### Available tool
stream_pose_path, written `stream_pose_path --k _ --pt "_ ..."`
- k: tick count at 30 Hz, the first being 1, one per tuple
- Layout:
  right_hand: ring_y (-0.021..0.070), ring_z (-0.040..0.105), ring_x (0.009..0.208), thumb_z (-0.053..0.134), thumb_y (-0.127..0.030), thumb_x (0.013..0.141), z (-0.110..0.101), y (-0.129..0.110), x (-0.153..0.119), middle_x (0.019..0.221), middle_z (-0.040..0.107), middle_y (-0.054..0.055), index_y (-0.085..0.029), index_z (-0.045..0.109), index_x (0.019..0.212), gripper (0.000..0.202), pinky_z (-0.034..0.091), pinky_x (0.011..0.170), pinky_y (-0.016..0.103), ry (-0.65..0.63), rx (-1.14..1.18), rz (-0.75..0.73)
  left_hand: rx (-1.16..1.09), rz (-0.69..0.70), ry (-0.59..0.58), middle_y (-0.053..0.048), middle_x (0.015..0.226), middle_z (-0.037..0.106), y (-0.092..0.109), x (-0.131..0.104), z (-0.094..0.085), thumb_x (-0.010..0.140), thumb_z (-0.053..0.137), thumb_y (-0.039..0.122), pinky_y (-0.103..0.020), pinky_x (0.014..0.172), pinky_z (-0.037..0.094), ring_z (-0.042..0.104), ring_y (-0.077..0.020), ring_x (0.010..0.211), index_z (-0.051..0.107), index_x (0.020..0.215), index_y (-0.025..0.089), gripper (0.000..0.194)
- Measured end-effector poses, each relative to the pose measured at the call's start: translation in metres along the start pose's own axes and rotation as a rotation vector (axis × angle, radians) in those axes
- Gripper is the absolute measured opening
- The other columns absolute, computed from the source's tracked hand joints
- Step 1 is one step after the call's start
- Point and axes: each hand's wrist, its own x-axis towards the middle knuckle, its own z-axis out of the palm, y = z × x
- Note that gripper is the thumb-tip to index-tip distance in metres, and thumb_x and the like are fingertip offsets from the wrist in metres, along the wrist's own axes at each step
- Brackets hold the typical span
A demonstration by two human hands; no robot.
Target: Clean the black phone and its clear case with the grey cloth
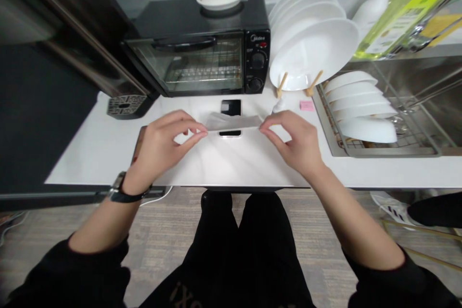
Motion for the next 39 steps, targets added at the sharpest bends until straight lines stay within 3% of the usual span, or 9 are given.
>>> stream_pose_path --k 5,8,14,17,20,24,30,34,39 --pt "0.0228 0.080 0.092 0.068 -0.021 0.107 0.007 -0.006 -0.075 0.100 0.083 0.005 -0.027 0.075 0.108 0.009 0.067 0.083 0.039 -0.306 0.066 0.008 0.018 -0.043 -0.275 -0.001 0.093 0.077 0.018 -0.082 0.037 0.110 0.066 0.032 -0.032 0.080 0.055 0.072 -0.0161 0.085 0.077 0.100 0.021 0.019" --pt "0.0237 0.080 0.093 0.071 -0.025 0.107 0.006 -0.011 -0.096 0.101 0.083 0.004 -0.027 0.074 0.110 0.006 0.066 0.083 0.040 -0.404 0.086 0.033 -0.022 -0.063 -0.341 0.000 0.095 0.077 0.025 -0.105 0.042 0.108 0.070 0.042 -0.033 0.080 0.055 0.072 -0.0172 0.085 0.076 0.102 0.022 0.021" --pt "0.0277 0.079 0.099 0.069 -0.039 0.107 0.025 0.004 -0.061 0.110 0.082 0.010 -0.024 0.076 0.121 0.022 0.064 0.093 0.045 -0.321 -0.052 0.241 0.106 -0.390 -0.349 -0.007 0.113 0.077 0.003 -0.067 0.048 0.111 0.062 0.050 -0.038 0.087 0.058 0.075 -0.0241 0.102 0.073 0.124 0.021 0.034" --pt "0.0268 0.076 0.085 0.072 -0.035 0.103 0.048 0.016 -0.037 0.107 0.081 0.010 -0.023 0.077 0.126 0.027 0.061 0.081 0.043 -0.298 -0.203 0.390 0.195 -0.511 -0.331 -0.008 0.114 0.077 -0.014 -0.041 0.063 0.108 0.067 0.049 -0.038 0.084 0.056 0.074 -0.0261 0.100 0.075 0.119 0.021 0.032" --pt "0.0275 0.074 0.090 0.072 -0.030 0.099 0.063 0.023 -0.027 0.109 0.079 0.010 -0.023 0.079 0.108 0.013 0.058 0.082 0.041 -0.297 -0.224 0.394 0.117 -0.526 -0.366 -0.007 0.109 0.078 -0.021 -0.028 0.073 0.099 0.081 0.037 -0.038 0.085 0.054 0.072 -0.0252 0.097 0.076 0.104 0.020 0.019" --pt "0.0244 0.071 0.085 0.071 -0.034 0.099 0.061 0.024 -0.029 0.101 0.078 0.008 -0.024 0.076 0.094 0.013 0.057 0.082 0.040 -0.290 -0.083 0.443 -0.144 -0.512 -0.349 -0.003 0.099 0.076 -0.021 -0.031 0.069 0.098 0.077 0.024 -0.035 0.088 0.051 0.069 -0.0197 0.093 0.072 0.090 0.021 0.010" --pt "0.0224 0.073 0.097 0.075 -0.062 0.099 0.050 0.013 -0.027 0.104 0.079 0.006 -0.025 0.064 0.094 0.038 0.057 0.088 0.036 -0.246 0.592 0.617 -0.943 -0.643 -0.274 0.008 0.077 0.056 -0.021 -0.044 0.067 0.103 0.071 0.050 -0.025 0.066 0.042 0.052 -0.0101 0.067 0.056 0.112 0.026 0.030" --pt "0.0151 0.051 0.068 0.073 -0.068 0.099 0.048 0.002 -0.027 0.073 0.051 -0.005 -0.028 0.061 0.095 0.043 0.044 0.063 0.027 -0.214 0.700 0.661 -1.314 -0.879 -0.287 0.003 0.097 0.073 -0.005 -0.039 0.068 0.080 0.097 0.035 -0.023 0.071 0.051 0.064 -0.0081 0.073 0.059 0.144 0.027 0.076" --pt "0.0147 0.039 0.058 0.073 -0.071 0.097 0.034 -0.027 -0.025 0.071 0.038 -0.006 -0.031 0.055 0.096 0.044 0.036 0.050 0.027 -0.154 0.799 0.705 -1.599 -0.987 -0.142 -0.006 0.125 0.081 0.033 -0.037 0.055 0.068 0.106 0.042 -0.027 0.087 0.062 0.076 -0.0151 0.091 0.072 0.147 0.028 0.087"
